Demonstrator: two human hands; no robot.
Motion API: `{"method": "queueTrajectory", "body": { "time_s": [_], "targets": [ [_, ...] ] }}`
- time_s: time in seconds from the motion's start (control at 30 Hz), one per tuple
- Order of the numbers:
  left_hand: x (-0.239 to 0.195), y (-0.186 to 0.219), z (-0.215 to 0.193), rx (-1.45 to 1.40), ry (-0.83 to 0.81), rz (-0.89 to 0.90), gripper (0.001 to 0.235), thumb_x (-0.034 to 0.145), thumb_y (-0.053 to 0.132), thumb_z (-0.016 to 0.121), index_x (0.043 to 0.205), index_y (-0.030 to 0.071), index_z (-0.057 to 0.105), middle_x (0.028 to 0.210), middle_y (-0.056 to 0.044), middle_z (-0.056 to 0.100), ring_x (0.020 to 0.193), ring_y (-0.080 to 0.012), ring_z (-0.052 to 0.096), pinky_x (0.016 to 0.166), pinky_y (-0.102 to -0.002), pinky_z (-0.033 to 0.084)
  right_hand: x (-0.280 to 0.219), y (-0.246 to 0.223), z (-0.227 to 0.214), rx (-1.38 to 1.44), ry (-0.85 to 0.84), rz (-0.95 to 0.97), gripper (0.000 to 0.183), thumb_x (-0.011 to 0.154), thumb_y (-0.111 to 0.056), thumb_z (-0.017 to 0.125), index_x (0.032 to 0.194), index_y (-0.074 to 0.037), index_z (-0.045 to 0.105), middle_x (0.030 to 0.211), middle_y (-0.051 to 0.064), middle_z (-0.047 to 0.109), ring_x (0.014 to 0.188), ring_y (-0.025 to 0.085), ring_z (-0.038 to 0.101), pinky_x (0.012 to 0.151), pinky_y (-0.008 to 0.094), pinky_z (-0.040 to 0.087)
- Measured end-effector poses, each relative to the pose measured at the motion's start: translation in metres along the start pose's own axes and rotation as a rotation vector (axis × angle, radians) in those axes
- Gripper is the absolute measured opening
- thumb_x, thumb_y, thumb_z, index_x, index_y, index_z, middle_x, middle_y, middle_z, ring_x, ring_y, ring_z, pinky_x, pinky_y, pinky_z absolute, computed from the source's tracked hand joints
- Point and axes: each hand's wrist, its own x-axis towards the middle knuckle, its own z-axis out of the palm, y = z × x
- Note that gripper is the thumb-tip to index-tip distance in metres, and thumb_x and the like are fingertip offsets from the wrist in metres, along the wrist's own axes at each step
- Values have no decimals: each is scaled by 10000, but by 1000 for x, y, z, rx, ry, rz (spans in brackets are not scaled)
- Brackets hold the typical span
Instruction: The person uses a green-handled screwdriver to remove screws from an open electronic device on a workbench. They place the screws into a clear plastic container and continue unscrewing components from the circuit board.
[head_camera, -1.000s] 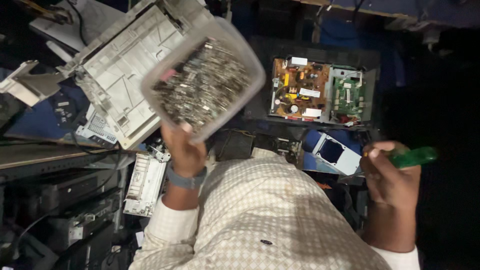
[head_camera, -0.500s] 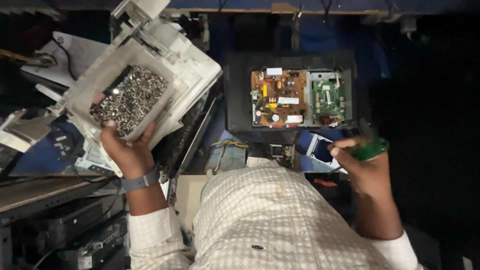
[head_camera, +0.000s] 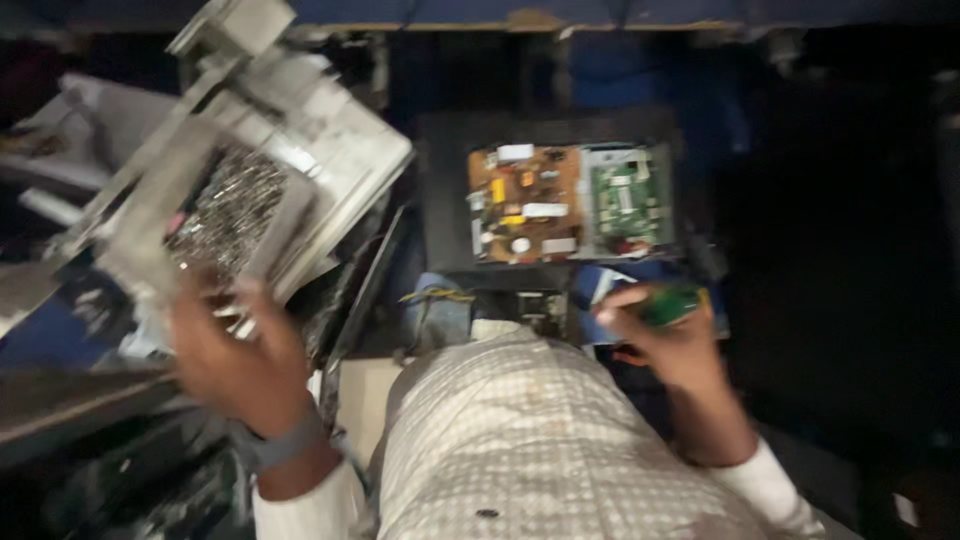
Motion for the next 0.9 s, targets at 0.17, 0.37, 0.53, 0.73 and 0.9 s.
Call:
{"method": "queueTrajectory", "body": {
  "time_s": [0.17,0.37,0.53,0.73,0.9],
  "targets": [
    [-42,108,41,-1015,-949,-85,238,911,139,763,1119,23,770,977,-82,789,873,-158,736,807,-300,566,-5,-28,6,-66,-285,-588,150,812,-38,864,940,-49,788,927,66,743,864,162,712,741,294,548],
    [-66,143,73,-1068,-1395,-233,226,901,133,781,1077,-4,821,926,-89,821,745,-95,648,612,-263,470,-20,-50,-15,-29,-292,-537,142,822,-72,882,928,-61,789,926,66,701,856,171,683,747,297,537],
    [-88,158,94,-1258,-1517,-287,251,982,151,673,1164,-2,756,854,-34,737,772,-67,654,675,-230,510,-20,-65,-48,-109,-257,-586,254,748,-110,915,903,-47,724,923,64,709,871,180,699,768,302,545],
    [-116,157,104,-1105,-1494,-259,225,1002,170,635,1119,13,746,815,-18,709,728,-71,607,652,-228,484,-18,-85,-157,-410,485,-386,91,930,-119,717,992,-61,751,892,82,747,803,176,701,726,299,545],
    [-114,145,114,-1127,-1383,-454,197,947,134,680,1070,-6,742,887,-65,769,774,-122,712,693,-269,565,3,-99,-261,-1102,836,-453,131,966,-162,822,1018,-46,792,968,173,727,810,296,723,717,395,555]
  ]
}}
